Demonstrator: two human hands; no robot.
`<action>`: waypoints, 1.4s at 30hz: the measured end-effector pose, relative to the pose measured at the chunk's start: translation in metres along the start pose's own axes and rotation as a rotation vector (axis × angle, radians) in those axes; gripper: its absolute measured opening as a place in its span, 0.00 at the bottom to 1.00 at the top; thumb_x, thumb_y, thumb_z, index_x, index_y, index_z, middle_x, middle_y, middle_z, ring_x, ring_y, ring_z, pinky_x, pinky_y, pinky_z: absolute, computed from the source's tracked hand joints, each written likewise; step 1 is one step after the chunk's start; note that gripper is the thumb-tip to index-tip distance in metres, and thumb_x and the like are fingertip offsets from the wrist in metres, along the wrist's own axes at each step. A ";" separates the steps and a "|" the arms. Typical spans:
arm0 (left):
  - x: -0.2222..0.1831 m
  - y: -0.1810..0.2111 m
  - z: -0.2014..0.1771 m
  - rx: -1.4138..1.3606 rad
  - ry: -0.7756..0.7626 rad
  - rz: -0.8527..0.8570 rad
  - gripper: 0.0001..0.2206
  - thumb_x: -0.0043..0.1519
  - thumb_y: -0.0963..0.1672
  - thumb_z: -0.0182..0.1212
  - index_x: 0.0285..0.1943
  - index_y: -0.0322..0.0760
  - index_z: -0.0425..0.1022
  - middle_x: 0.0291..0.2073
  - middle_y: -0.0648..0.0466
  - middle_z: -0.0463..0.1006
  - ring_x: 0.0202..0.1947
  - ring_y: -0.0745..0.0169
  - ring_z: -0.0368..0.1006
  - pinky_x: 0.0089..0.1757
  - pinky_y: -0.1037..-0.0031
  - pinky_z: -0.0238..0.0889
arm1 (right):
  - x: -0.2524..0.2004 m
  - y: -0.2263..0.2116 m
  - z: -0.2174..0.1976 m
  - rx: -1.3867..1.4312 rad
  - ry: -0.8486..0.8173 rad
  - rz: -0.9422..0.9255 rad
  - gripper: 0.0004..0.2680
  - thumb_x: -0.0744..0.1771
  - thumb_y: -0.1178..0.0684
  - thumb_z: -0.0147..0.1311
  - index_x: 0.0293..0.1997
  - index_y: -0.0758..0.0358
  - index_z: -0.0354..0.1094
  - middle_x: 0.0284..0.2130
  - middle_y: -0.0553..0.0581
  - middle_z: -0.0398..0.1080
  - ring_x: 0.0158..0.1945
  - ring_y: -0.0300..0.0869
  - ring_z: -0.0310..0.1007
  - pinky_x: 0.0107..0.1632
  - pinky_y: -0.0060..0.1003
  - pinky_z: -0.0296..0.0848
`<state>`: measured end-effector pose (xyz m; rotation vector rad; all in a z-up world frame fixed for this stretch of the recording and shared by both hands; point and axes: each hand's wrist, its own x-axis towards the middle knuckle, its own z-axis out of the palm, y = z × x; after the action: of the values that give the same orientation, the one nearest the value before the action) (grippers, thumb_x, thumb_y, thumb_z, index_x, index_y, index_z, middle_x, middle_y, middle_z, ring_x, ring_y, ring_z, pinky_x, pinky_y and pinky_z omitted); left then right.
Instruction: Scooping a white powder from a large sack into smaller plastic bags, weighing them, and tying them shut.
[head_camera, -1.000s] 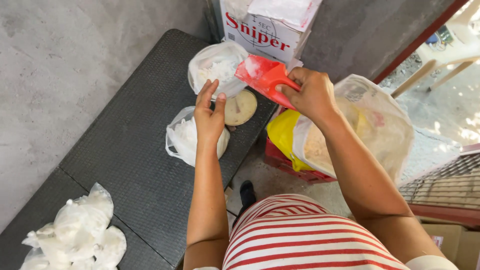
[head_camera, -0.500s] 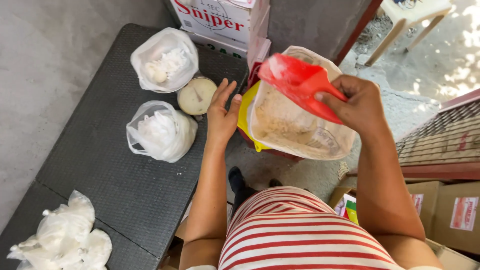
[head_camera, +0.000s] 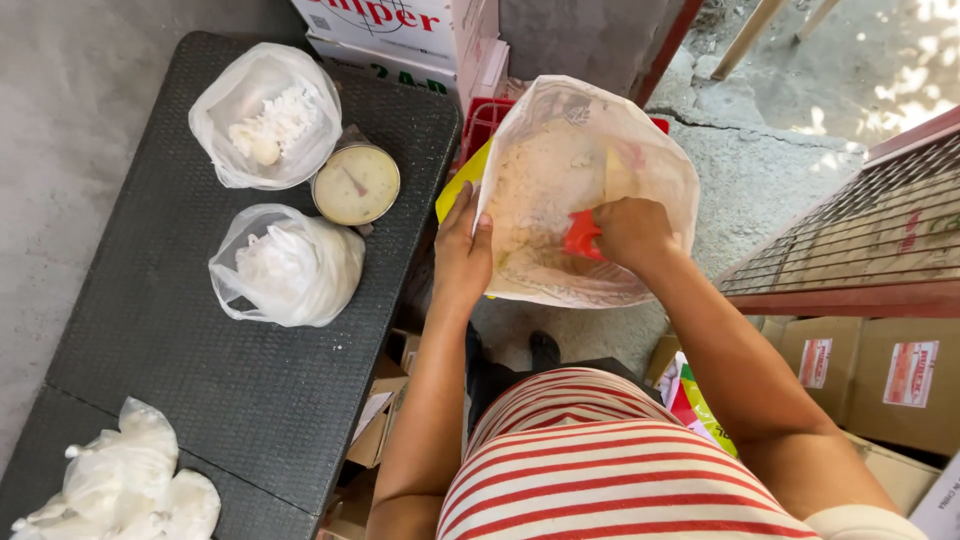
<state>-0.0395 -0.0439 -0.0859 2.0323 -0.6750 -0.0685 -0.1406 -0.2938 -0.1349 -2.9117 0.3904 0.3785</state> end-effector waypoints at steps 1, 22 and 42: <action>-0.003 0.001 0.001 0.000 0.003 -0.005 0.19 0.71 0.44 0.50 0.70 0.31 0.67 0.70 0.33 0.65 0.71 0.34 0.62 0.66 0.60 0.55 | 0.006 0.002 0.012 -0.002 -0.003 -0.004 0.10 0.62 0.41 0.62 0.40 0.51 0.77 0.36 0.57 0.79 0.41 0.53 0.79 0.42 0.49 0.75; -0.002 -0.005 -0.006 0.024 -0.018 0.003 0.19 0.70 0.44 0.51 0.69 0.32 0.69 0.72 0.37 0.63 0.73 0.36 0.57 0.67 0.57 0.49 | 0.014 -0.044 0.003 0.077 0.155 -0.095 0.10 0.60 0.41 0.62 0.34 0.55 0.75 0.27 0.63 0.76 0.32 0.57 0.77 0.36 0.52 0.75; 0.016 0.001 -0.006 -0.053 -0.018 -0.035 0.18 0.69 0.43 0.51 0.67 0.32 0.71 0.70 0.37 0.66 0.70 0.36 0.62 0.66 0.59 0.54 | 0.045 -0.073 0.018 0.303 0.157 -0.021 0.09 0.60 0.48 0.64 0.41 0.52 0.77 0.31 0.64 0.77 0.36 0.59 0.77 0.40 0.53 0.74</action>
<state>-0.0248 -0.0472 -0.0780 1.9951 -0.6423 -0.1241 -0.0818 -0.2315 -0.1542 -2.6519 0.3998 0.0776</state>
